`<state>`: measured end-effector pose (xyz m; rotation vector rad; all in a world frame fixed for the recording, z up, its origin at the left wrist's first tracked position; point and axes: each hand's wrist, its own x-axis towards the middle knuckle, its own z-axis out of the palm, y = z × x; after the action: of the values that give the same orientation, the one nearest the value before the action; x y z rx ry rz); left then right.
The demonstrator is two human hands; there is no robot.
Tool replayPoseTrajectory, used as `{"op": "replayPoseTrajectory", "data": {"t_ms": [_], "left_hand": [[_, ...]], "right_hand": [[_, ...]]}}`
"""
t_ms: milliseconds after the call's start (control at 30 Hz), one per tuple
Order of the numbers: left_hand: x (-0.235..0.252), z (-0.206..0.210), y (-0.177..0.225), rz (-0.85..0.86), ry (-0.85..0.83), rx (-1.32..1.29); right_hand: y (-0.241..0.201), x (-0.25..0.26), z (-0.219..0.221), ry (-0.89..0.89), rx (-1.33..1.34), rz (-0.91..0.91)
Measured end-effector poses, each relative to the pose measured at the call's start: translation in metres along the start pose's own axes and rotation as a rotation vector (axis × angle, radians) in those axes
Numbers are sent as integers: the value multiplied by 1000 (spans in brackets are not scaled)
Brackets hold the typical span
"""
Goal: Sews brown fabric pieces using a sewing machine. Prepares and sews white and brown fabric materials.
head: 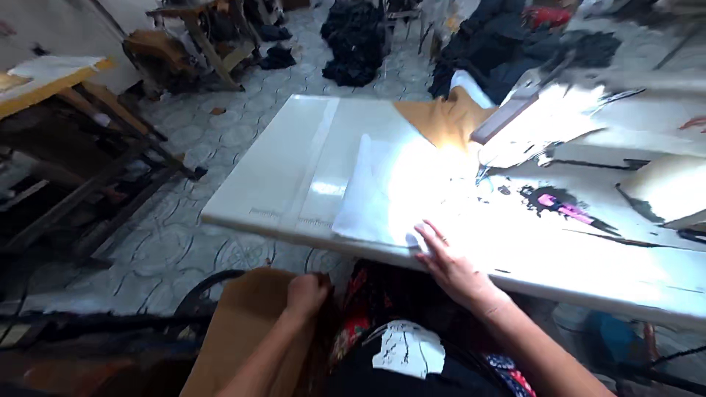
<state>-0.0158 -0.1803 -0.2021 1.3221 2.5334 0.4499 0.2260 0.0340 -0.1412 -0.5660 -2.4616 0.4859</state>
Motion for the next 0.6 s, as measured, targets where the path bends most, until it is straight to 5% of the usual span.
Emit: {"op": "replayPoseTrajectory", "data": {"t_ms": [100,400,500,600], "left_hand": [[31,16,-48,-299,-300,36],[71,72,-62,-450,-473,257],[74,98,-80,-437,-398,237],[71,115,-105,-370,-89,44]], "right_hand": [[-2,-4,-4,64,70,-17],[-20,-19,-9,161,125,-206],[-20,-26,-11,174,126,-209],[-18,-33,-7,220,148,-250]]}}
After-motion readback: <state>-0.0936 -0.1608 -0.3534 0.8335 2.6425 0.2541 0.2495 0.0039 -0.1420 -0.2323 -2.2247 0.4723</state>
